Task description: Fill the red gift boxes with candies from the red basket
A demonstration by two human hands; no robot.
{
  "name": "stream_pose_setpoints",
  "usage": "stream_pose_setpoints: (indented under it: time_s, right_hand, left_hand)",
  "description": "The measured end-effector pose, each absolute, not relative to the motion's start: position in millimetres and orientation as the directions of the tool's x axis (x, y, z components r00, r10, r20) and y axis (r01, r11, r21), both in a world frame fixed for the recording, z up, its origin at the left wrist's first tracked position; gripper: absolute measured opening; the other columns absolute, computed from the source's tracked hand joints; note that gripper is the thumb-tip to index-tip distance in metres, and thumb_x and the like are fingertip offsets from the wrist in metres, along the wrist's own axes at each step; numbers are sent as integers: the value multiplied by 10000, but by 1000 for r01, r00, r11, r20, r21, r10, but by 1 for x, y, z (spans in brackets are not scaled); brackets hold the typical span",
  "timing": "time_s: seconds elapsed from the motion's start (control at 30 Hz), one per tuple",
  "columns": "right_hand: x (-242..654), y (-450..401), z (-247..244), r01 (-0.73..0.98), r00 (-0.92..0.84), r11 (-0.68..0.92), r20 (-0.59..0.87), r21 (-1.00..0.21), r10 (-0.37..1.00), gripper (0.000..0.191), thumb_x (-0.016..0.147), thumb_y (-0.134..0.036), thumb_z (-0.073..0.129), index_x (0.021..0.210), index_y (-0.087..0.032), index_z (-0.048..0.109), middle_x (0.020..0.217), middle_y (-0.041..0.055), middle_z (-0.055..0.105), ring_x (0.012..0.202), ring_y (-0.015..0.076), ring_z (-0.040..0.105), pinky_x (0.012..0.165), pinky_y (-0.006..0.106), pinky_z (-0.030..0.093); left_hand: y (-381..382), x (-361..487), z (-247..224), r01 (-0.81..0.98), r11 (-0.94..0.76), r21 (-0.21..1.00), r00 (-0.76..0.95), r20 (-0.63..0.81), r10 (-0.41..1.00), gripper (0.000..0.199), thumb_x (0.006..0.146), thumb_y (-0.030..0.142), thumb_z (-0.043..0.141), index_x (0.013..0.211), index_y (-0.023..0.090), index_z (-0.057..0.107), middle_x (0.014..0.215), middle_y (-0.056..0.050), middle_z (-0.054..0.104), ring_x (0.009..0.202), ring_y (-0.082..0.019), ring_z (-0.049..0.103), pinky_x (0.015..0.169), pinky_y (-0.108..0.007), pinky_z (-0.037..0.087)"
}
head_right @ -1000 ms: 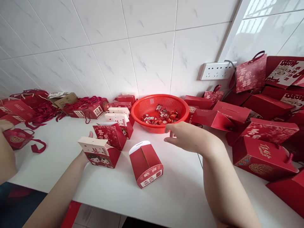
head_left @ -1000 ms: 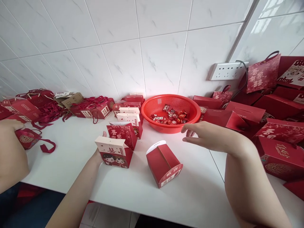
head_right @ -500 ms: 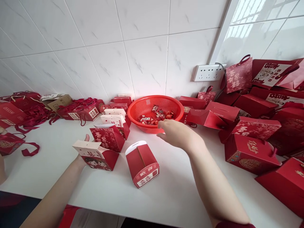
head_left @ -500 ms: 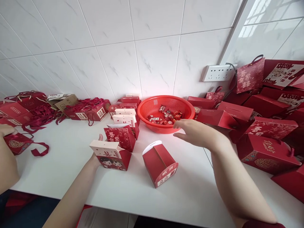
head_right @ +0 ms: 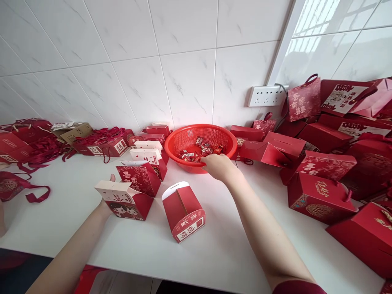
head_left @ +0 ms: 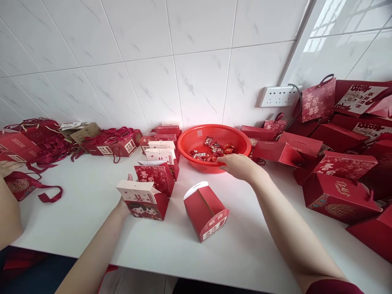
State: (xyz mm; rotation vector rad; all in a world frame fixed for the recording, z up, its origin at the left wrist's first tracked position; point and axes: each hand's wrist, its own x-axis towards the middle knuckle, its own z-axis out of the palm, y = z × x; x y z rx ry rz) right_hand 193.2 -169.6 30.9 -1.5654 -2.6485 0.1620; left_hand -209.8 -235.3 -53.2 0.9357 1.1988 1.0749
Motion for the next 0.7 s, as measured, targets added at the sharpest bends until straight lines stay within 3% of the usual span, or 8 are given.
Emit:
stream_pose_setpoints:
  time_s: [0.2,0.37,0.5,0.6,0.7]
  right_hand:
    - [208,-165,33,888,-440,431,-23,-164,898,341,956,-293,444,1192,-264,687,1205,60,695,1057,255,651,798,338,491]
    - [210,-163,34,889,-427,413,-33,-200,904,345,942,-297,460,1184,-251,701,1148,70,716,1012,256,665,793,343,511]
    - [210,-163,31,888,-422,404,-39,-220,906,367,929,-266,476,1235,-209,671,1222,114,681,1119,304,625,898,416,490]
    - [212,-164,31,870,-446,421,-45,-256,894,392,907,-285,526,1264,-173,643,1294,139,637,1211,325,569,973,444,459]
    - [218,-168,39,844,-470,437,-35,-312,882,425,938,-369,493,1298,-173,607,1300,124,634,1193,283,588,961,386,483]
  left_hand:
    - [-236,-207,-52,-346,283,894,0,-302,953,661,780,829,412,1071,293,665,1018,-46,751,1015,-362,676,920,-528,491]
    - [-233,-213,-54,-408,319,855,27,-338,941,701,729,852,458,908,219,701,827,-91,757,854,-381,702,879,-575,501]
    - [-234,-213,-57,-470,272,840,-1,-308,951,624,781,795,478,996,252,697,922,-63,761,878,-348,711,865,-538,529]
    - [-233,-217,-52,-407,182,895,-75,-232,970,671,795,802,441,1139,271,665,1091,-67,735,1046,-342,672,928,-513,517]
    - [-225,-231,-27,-165,47,985,-161,-74,984,674,827,763,436,1254,274,618,1345,-68,615,1265,-301,545,1025,-437,471]
